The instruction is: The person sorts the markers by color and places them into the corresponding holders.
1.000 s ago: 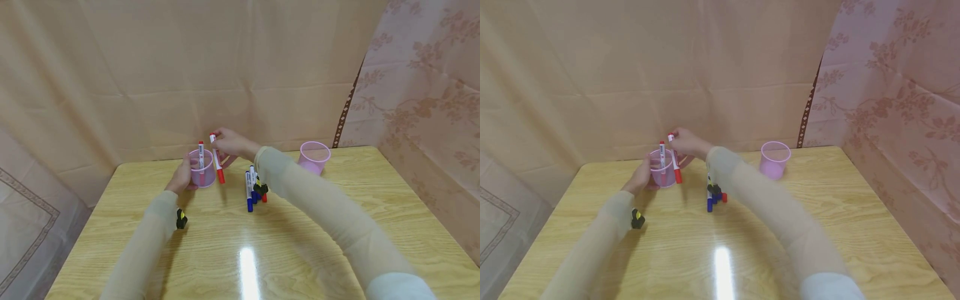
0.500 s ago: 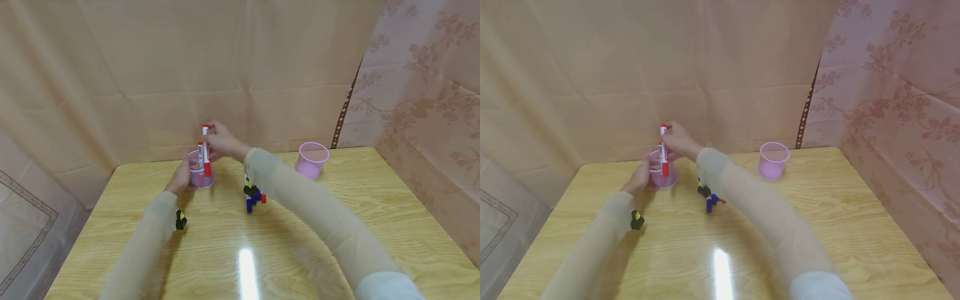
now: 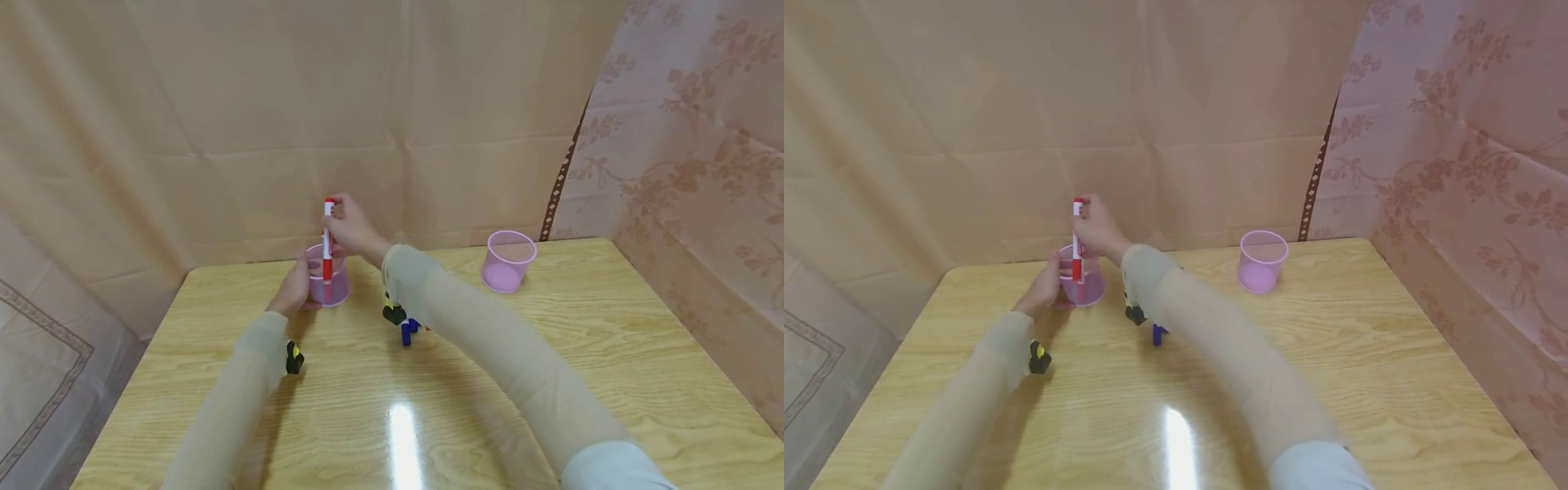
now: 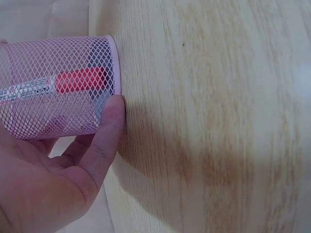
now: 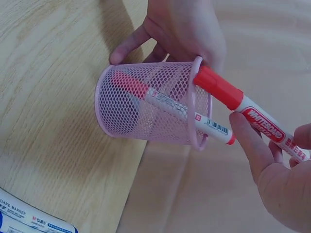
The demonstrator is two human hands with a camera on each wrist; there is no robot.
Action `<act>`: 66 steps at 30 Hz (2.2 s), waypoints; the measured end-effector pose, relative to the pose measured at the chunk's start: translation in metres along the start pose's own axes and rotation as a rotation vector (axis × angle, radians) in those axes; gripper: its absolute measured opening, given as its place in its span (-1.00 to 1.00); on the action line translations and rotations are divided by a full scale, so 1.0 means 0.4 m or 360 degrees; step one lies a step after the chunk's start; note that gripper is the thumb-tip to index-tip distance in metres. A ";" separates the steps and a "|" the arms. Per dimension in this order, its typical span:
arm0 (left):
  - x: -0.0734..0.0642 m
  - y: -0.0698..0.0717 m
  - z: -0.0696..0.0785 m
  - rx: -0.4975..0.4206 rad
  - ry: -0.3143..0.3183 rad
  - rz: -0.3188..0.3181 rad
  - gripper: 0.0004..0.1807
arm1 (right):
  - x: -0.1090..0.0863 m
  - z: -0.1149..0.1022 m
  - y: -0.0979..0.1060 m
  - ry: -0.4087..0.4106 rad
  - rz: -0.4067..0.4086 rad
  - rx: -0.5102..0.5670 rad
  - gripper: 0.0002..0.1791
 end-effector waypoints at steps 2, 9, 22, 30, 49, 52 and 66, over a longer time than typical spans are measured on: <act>0.001 0.000 0.000 -0.0003 -0.0004 0.0002 -0.07 | 0.004 -0.002 0.000 0.0049 0.0025 0.0027 -0.50; 0.000 0.003 0.003 0.0012 -0.0008 0.0011 -0.04 | 0.011 -0.003 0.011 0.0102 0.0105 0.0072 -0.52; 0.003 0.004 0.000 -0.0002 0.0005 0.0014 -0.09 | 0.025 0.005 -0.007 0.0220 0.0230 -0.0118 -0.55; 0.000 0.007 0.001 0.0009 0.0000 0.0016 -0.13 | 0.020 0.014 -0.011 0.0180 0.0306 -0.0244 -0.54; 0.002 0.004 0.001 0.0005 0.0006 -0.0009 -0.07 | 0.032 0.042 -0.032 0.0128 0.0333 -0.0453 -0.56; 0.004 0.004 -0.002 -0.0005 0.0011 -0.0016 -0.06 | 0.029 0.043 -0.039 0.0134 0.0299 -0.0446 -0.54; 0.005 0.005 -0.006 0.0000 0.0037 -0.0025 -0.05 | 0.034 0.062 -0.065 0.0096 0.0185 -0.0484 -0.50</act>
Point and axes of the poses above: each hand's wrist, its own x-axis towards the middle knuckle, its own y-axis out of the back of the hand, z = x × y, the point moved 8 cm from there along x, towards the middle knuckle, and after that the axes turned 13 degrees about -y, right-handed, at the moved point
